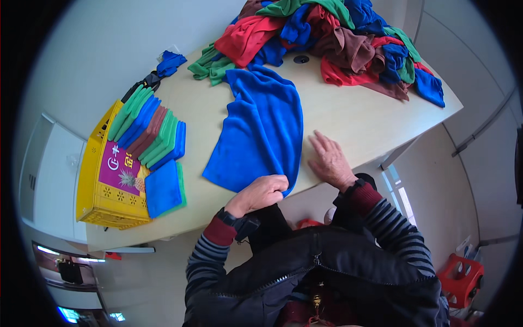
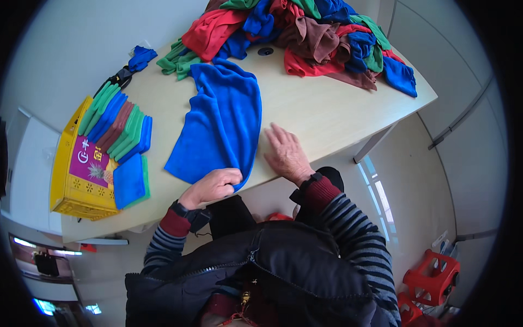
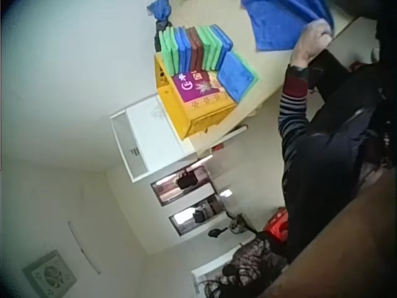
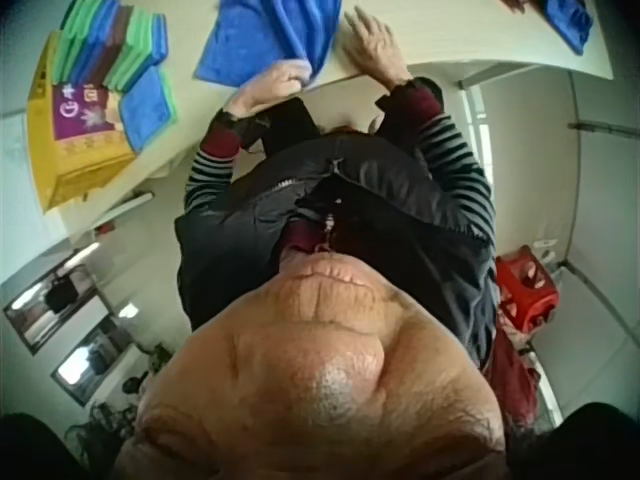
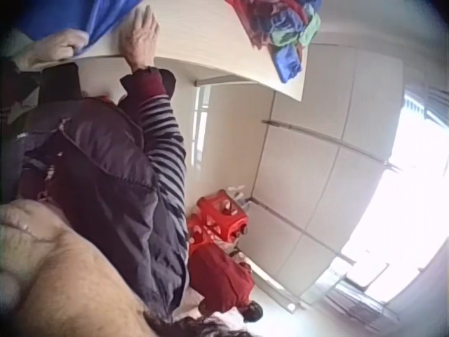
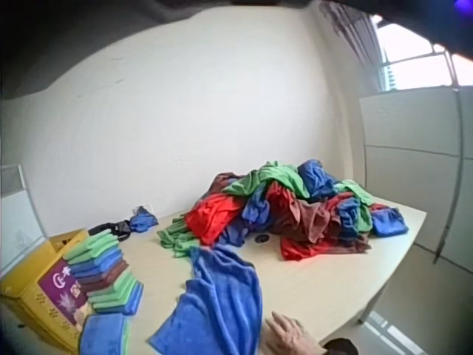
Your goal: Folding and stacking blue fabric pieces on a table.
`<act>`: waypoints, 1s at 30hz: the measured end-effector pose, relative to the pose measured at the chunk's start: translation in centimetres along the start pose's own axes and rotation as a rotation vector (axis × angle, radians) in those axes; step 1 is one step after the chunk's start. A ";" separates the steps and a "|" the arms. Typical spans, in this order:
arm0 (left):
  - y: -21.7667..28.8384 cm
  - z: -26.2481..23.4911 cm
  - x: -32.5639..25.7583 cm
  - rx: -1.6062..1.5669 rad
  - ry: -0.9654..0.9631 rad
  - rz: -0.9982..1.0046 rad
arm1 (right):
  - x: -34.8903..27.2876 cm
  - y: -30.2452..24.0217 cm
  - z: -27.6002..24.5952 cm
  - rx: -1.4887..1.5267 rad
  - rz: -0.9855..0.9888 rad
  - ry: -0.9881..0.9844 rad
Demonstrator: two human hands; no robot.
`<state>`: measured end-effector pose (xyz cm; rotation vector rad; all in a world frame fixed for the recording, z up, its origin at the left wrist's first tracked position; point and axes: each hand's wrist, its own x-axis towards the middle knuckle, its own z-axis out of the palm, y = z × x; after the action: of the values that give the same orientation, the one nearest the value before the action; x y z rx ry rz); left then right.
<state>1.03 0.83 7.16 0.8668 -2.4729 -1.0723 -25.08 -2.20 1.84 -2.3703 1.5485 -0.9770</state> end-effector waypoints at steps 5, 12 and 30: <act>5.1 -1.6 -5.4 -0.215 0.087 0.031 | -0.4 -3.7 2.5 0.095 -0.371 -0.001; 10.1 -6.6 -13.4 -0.324 0.625 0.014 | 2.5 -2.9 2.1 0.019 -0.364 -0.047; 9.1 -18.8 -24.4 -0.730 1.491 0.189 | 5.6 6.3 -4.2 -0.179 -0.102 0.196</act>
<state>25.38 10.96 25.56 0.7024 -0.8154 -0.6795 -31.01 -8.97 4.71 -2.5644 1.6599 -1.1708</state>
